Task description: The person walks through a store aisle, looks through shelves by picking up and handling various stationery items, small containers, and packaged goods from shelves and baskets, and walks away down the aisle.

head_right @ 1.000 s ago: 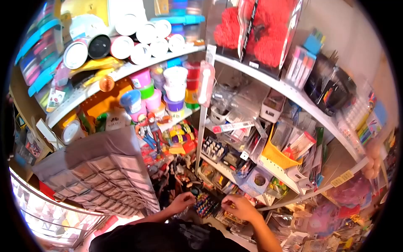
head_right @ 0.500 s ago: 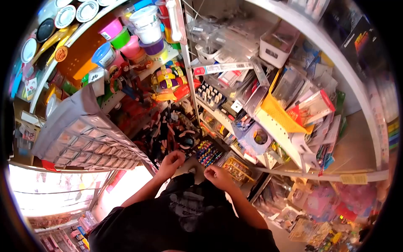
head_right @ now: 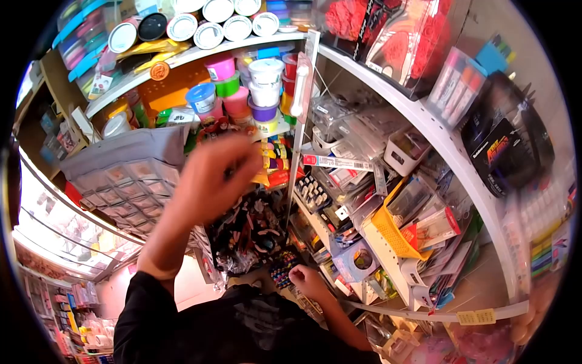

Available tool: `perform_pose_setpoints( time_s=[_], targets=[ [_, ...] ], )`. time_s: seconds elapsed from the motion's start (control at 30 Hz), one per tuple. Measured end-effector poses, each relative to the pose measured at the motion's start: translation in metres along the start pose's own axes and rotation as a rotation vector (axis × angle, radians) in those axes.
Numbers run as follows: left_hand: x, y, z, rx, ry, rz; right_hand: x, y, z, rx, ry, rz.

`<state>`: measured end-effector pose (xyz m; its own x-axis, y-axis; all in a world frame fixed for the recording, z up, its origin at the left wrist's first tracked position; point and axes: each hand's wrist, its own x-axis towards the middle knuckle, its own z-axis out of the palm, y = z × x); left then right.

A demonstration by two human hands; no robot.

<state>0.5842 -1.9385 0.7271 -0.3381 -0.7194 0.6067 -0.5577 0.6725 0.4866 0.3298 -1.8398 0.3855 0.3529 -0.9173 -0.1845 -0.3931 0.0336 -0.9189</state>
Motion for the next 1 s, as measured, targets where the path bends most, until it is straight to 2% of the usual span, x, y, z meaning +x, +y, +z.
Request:
perform_pose_setpoints(
  time_s=[0.03,0.1,0.17,0.23,0.3,0.37,0.4,0.47,0.8,1.0],
  targets=[
    [0.025,0.005,-0.008,0.055,0.084,-0.001,0.000,-0.002,-0.001,-0.005,-0.002,-0.011],
    [0.078,-0.004,-0.021,0.289,0.238,0.202,-0.004,-0.008,-0.001,-0.031,0.007,-0.029],
    [0.129,-0.005,-0.035,0.504,0.289,0.194,-0.013,-0.014,-0.002,-0.036,0.020,-0.033],
    [0.188,-0.016,-0.046,0.763,0.207,0.219,-0.023,-0.015,-0.003,-0.053,0.057,-0.018],
    [0.233,-0.020,-0.044,0.858,0.144,0.164,-0.033,-0.007,-0.002,-0.054,0.082,-0.025],
    [0.273,-0.047,-0.033,1.002,-0.028,0.115,-0.044,-0.007,-0.002,-0.072,0.139,-0.006],
    [0.286,-0.058,-0.027,1.007,-0.023,0.120,-0.048,-0.004,-0.002,-0.065,0.151,0.024],
    [0.305,-0.078,-0.015,1.066,-0.190,0.099,-0.056,0.000,-0.001,-0.081,0.190,0.026],
    [0.347,-0.116,0.013,1.024,-0.231,0.044,-0.089,-0.009,-0.008,0.031,0.490,0.205],
    [0.364,-0.128,0.019,0.937,-0.289,-0.048,-0.099,0.002,-0.007,-0.016,0.494,0.262]
  ],
)
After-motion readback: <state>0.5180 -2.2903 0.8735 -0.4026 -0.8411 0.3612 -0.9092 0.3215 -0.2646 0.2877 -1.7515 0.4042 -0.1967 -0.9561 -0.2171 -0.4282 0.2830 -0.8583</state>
